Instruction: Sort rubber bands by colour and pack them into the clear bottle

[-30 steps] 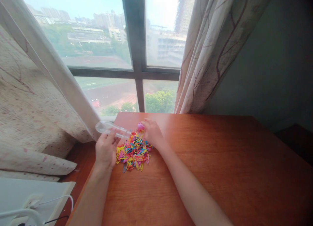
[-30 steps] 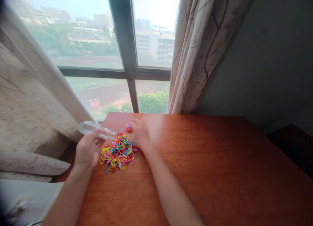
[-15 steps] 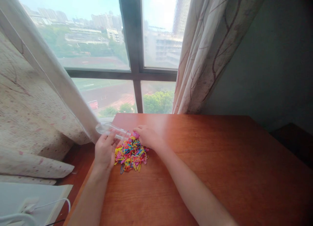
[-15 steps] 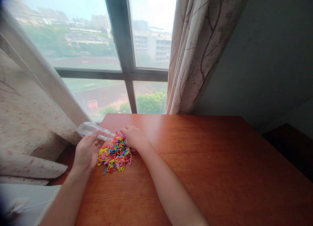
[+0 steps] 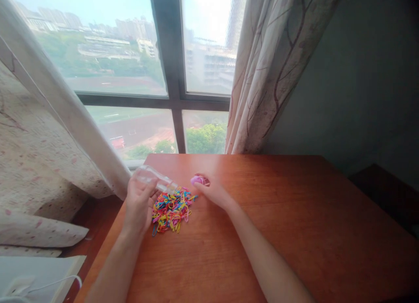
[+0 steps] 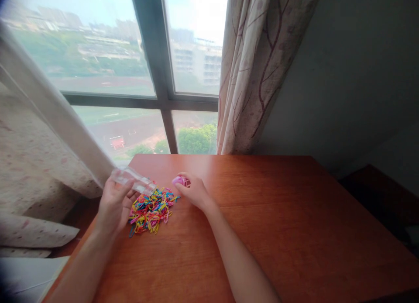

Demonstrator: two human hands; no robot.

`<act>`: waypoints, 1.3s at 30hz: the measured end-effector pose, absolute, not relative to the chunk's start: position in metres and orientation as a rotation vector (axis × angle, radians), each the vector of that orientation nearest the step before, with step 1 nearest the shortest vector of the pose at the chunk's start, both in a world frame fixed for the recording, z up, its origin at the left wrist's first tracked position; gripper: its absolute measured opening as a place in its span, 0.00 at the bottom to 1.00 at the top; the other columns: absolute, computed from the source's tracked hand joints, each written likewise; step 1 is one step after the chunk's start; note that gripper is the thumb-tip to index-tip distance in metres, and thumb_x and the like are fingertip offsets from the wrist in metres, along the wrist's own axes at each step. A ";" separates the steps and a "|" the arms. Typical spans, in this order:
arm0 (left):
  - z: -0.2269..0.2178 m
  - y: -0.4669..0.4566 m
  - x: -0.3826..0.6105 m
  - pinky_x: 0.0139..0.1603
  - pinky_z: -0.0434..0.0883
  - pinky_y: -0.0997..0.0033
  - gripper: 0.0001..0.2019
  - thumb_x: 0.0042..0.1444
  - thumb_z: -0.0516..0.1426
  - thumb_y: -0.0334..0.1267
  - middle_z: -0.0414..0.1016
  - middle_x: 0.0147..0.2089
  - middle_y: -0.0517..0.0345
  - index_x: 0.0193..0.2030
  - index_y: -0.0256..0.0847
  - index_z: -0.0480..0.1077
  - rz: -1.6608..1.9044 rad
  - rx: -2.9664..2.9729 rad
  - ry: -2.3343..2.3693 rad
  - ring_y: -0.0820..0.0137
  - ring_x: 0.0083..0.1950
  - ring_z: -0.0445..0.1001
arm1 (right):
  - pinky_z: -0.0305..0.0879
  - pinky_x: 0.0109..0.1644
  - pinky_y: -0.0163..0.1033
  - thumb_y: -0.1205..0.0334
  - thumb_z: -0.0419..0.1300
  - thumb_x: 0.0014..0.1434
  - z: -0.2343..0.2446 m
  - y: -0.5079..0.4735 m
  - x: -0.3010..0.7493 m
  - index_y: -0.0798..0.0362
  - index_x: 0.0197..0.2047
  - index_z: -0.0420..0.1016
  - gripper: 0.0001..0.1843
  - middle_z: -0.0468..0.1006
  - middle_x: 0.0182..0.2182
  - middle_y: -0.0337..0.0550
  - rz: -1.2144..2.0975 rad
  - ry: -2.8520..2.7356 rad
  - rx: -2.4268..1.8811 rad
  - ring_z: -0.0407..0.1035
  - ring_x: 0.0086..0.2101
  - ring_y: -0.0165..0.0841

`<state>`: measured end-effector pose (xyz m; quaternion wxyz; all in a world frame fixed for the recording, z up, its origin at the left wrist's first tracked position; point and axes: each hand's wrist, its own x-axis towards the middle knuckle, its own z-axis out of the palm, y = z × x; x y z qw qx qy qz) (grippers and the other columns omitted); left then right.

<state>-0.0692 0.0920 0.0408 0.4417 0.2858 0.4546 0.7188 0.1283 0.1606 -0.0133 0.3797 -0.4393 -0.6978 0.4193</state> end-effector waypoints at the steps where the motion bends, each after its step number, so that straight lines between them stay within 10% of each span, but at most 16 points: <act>1: 0.041 0.091 -0.066 0.39 0.75 0.72 0.27 0.44 0.69 0.37 0.75 0.43 0.62 0.51 0.49 0.66 1.783 0.727 1.114 0.72 0.36 0.78 | 0.72 0.45 0.39 0.57 0.61 0.58 -0.015 0.154 0.133 0.51 0.51 0.75 0.18 0.80 0.43 0.43 1.121 -1.734 -1.106 0.75 0.41 0.35; 9: 0.035 0.087 -0.042 0.41 0.77 0.69 0.32 0.41 0.70 0.34 0.76 0.45 0.58 0.54 0.48 0.64 1.683 0.756 1.116 0.66 0.44 0.79 | 0.73 0.41 0.37 0.55 0.63 0.54 -0.003 0.116 0.144 0.51 0.49 0.70 0.20 0.79 0.43 0.44 1.499 -1.324 -0.881 0.75 0.40 0.35; 29: 0.017 0.138 -0.109 0.42 0.75 0.67 0.33 0.35 0.70 0.38 0.72 0.42 0.58 0.50 0.45 0.64 1.698 0.823 1.522 0.69 0.40 0.76 | 0.62 0.59 0.45 0.69 0.61 0.56 -0.018 0.218 0.074 0.52 0.55 0.73 0.22 0.75 0.53 0.50 0.774 -2.032 -1.261 0.68 0.54 0.41; 39: 0.005 0.170 -0.127 0.56 0.67 0.54 0.39 0.36 0.68 0.50 0.75 0.48 0.47 0.56 0.38 0.63 1.340 1.174 2.034 0.54 0.50 0.75 | 0.71 0.50 0.49 0.56 0.59 0.66 -0.025 0.252 0.061 0.53 0.56 0.70 0.17 0.72 0.53 0.48 0.849 -2.001 -1.190 0.71 0.47 0.38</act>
